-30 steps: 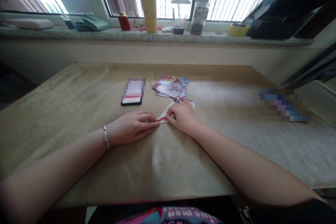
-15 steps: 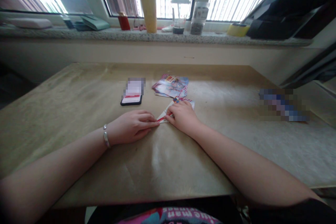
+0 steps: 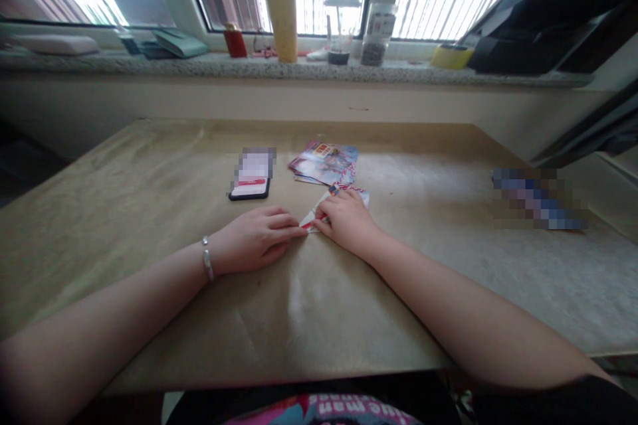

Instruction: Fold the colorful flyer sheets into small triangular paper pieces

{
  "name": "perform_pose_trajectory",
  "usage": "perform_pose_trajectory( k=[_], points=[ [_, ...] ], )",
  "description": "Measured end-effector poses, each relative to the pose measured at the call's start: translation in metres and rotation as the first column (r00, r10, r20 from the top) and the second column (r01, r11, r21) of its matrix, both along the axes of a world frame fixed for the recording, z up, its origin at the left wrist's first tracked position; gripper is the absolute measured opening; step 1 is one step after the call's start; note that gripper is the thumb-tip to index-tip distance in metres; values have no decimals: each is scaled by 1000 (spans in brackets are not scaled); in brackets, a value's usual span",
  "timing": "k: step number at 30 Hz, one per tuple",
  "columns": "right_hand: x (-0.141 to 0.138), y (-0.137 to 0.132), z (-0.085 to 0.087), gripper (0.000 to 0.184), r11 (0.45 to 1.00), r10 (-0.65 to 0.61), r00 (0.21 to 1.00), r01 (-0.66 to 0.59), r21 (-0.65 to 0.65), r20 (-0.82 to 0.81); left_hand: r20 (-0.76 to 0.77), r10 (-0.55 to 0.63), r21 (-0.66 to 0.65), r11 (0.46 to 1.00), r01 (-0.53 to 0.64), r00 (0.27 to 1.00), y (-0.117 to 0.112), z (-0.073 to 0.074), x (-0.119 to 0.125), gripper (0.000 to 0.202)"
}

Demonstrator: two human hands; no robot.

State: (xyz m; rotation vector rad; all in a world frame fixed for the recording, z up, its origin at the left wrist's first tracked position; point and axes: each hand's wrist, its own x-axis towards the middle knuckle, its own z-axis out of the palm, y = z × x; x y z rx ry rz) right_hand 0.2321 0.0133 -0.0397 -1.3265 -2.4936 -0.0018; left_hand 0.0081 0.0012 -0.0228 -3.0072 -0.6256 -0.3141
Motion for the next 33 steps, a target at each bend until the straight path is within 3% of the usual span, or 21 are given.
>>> perform_pose_trajectory(
  k=[33],
  points=[
    [1, -1, 0, 18, 1000, 13, 1000, -14, -5, -5, -3, -27, -186, 982, 26, 1000, 2, 23, -18, 38]
  ],
)
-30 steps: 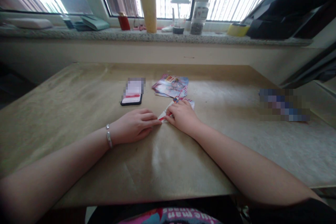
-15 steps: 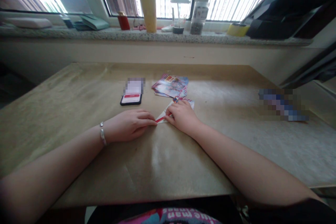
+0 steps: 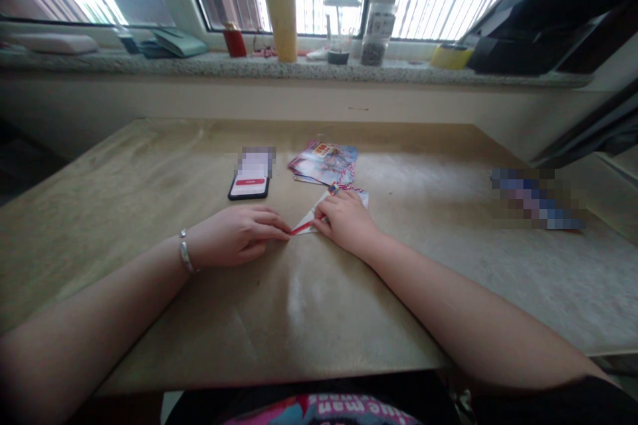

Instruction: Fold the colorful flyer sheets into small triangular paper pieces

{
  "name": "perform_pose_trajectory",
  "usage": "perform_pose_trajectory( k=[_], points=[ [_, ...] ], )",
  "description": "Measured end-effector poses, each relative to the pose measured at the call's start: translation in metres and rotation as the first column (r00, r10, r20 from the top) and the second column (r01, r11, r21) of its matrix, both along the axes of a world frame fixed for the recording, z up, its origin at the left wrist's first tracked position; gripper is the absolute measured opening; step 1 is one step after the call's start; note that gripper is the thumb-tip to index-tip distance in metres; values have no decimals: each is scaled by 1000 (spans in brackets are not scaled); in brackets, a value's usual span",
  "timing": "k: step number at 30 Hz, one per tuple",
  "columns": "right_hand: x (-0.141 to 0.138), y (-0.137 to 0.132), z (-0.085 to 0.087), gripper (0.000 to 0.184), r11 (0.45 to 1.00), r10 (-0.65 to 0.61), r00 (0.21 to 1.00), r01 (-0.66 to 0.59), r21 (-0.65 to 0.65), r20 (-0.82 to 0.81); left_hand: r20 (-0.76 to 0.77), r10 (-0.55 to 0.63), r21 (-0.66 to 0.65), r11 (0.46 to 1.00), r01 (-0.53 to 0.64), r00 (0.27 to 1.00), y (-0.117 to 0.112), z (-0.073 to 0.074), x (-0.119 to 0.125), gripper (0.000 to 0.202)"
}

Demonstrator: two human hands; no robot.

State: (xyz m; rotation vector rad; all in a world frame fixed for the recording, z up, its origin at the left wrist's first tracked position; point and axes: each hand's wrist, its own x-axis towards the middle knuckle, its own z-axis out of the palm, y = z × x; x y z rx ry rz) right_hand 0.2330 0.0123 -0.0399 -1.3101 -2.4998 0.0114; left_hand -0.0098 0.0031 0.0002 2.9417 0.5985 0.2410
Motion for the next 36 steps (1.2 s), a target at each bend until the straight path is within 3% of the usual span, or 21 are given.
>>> perform_pose_trajectory(
  k=[6, 17, 27, 36],
  points=[
    [1, 0, -2, 20, 1000, 7, 1000, -7, 8, -18, 44, 25, -28, 999, -24, 999, 1, -6, -5, 33],
    [-8, -3, -5, 14, 997, -48, 989, 39, -66, -139, 31, -2, 97, 995, -1, 1000, 3, -17, 1, 34],
    [2, -5, 4, 15, 987, 133, 988, -125, 101, -75, 0, 13, 145, 989, -13, 1000, -2, -16, 4, 33],
    [10, -7, 7, 25, 882, 425, 901, -433, 185, 86, 24, 29, 179, 983, -33, 999, -3, -18, 7, 31]
  ],
)
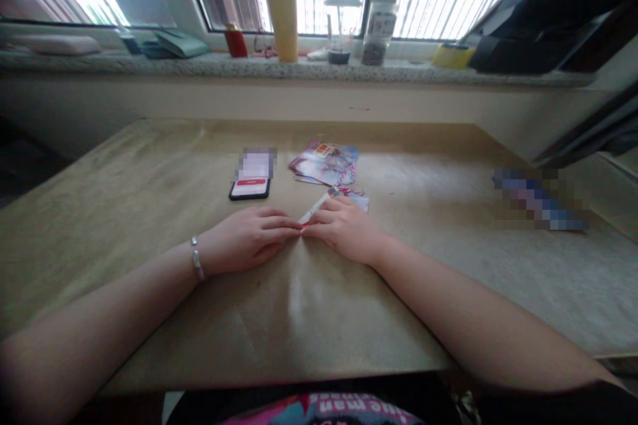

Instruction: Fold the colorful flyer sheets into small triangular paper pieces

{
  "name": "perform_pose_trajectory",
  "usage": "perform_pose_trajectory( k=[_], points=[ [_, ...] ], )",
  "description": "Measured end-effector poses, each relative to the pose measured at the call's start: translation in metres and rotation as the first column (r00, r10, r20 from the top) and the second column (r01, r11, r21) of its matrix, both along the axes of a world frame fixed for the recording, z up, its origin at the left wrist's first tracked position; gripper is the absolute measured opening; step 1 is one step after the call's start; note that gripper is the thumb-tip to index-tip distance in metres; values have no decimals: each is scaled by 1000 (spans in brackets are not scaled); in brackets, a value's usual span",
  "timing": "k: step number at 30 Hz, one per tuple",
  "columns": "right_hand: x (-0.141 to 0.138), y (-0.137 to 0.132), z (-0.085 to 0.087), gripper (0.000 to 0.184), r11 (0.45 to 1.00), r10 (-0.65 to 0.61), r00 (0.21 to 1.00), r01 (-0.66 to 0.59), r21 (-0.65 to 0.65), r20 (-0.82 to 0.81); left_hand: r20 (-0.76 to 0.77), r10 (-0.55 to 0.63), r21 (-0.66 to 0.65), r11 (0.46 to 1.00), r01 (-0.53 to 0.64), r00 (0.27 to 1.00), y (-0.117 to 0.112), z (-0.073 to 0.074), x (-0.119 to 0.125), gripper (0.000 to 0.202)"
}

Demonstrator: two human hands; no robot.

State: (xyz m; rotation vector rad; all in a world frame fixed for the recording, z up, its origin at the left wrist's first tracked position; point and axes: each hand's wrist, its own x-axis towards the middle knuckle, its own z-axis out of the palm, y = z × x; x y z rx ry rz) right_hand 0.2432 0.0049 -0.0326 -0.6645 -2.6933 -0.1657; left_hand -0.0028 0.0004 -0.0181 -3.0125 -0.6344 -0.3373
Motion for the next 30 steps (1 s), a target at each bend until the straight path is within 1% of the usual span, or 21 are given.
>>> perform_pose_trajectory(
  k=[4, 8, 16, 19, 22, 27, 30],
  points=[
    [1, 1, 0, 25, 999, 13, 999, -15, 34, 51, -2, -1, 4, 1000, 1, 1000, 1, -1, 1, 31],
    [0, 0, 6, 24, 998, 8, 993, -14, 55, 120, -4, 1, 17, 1000, -1, 1000, 0, -1, 1, 30],
    [10, 0, 15, 22, 999, -7, 984, -1, 46, 180, -6, -5, 30, 1000, 5, 1000, 1, 0, 1, 29],
    [15, 1, 14, 22, 999, -27, 985, 20, 39, 173, 7, -16, 36, 999, 15, 1000, 2, -1, 0, 28],
    [16, 3, 12, 22, 1000, -16, 989, 12, 26, 150, 7, -28, 52, 998, 27, 1000, 5, -2, 0, 26],
    [13, 4, 3, 25, 1000, -2, 999, 1, 4, 43, -42, -10, 109, 994, 14, 999, 6, -1, -1, 21],
    [8, 4, -1, 24, 1000, -18, 1000, 18, -4, -7, -36, 2, 146, 989, 4, 999, 7, 1, -1, 20]
  ],
)
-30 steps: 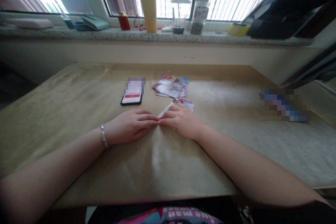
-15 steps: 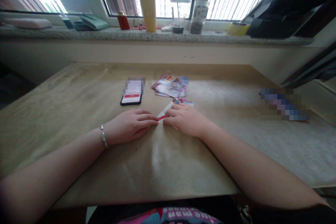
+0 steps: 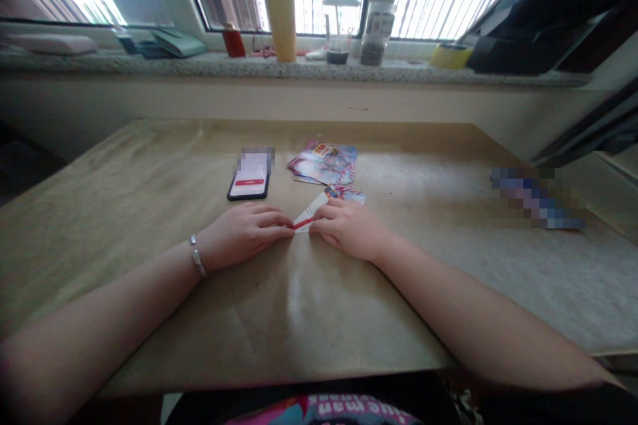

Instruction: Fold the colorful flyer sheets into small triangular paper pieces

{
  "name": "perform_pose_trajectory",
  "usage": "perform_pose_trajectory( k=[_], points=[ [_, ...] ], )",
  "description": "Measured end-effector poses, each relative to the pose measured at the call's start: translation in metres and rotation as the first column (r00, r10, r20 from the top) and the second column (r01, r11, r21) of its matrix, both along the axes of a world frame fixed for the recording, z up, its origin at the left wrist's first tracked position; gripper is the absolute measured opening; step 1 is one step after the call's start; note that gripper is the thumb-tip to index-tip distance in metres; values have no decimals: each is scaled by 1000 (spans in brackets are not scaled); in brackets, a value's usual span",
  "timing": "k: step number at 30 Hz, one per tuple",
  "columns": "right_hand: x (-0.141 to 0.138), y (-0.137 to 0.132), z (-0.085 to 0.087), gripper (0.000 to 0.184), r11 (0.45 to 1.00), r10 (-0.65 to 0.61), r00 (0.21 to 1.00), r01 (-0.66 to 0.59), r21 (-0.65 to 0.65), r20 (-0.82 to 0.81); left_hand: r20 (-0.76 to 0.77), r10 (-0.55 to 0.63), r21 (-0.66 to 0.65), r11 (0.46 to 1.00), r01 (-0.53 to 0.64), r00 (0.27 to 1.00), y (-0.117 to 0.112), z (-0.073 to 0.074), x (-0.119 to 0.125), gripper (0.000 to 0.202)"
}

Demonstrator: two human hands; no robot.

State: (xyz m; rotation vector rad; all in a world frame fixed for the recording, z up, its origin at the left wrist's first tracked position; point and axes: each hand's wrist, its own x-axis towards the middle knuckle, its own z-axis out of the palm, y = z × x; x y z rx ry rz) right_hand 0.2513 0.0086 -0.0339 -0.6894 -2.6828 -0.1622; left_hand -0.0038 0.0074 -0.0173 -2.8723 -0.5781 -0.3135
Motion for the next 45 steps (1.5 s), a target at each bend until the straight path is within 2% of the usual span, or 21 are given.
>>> perform_pose_trajectory(
  k=[4, 10, 20, 28, 33, 40, 45],
  points=[
    [-7, 0, -3, 24, 1000, -9, 1000, 9, 2, -28, 29, -5, 50, 999, 3, 1000, 2, 1, 0, 21],
    [-9, -2, 0, 23, 998, -30, 999, 29, 55, 22, 47, -31, -42, 999, 33, 998, 3, -4, 1, 27],
    [5, 1, 10, 23, 999, 0, 992, -5, 35, 128, 48, -13, -58, 998, 16, 999, 3, -4, 0, 27],
    [14, 2, 14, 20, 1000, 6, 992, -9, 17, 126, 35, -12, -61, 998, 14, 999, 5, -4, -1, 25],
    [14, 4, 10, 21, 999, 21, 996, -23, 24, 86, -9, 6, -5, 1000, -6, 1000, 4, -3, -2, 21],
    [7, 3, 4, 21, 999, -11, 1000, 11, 36, 3, -116, 90, 167, 984, -70, 989, 2, -1, -1, 14],
    [1, 2, 2, 22, 998, -54, 999, 54, 29, 0, -111, 126, 176, 979, -105, 986, 6, -2, 0, 11]
  ],
)
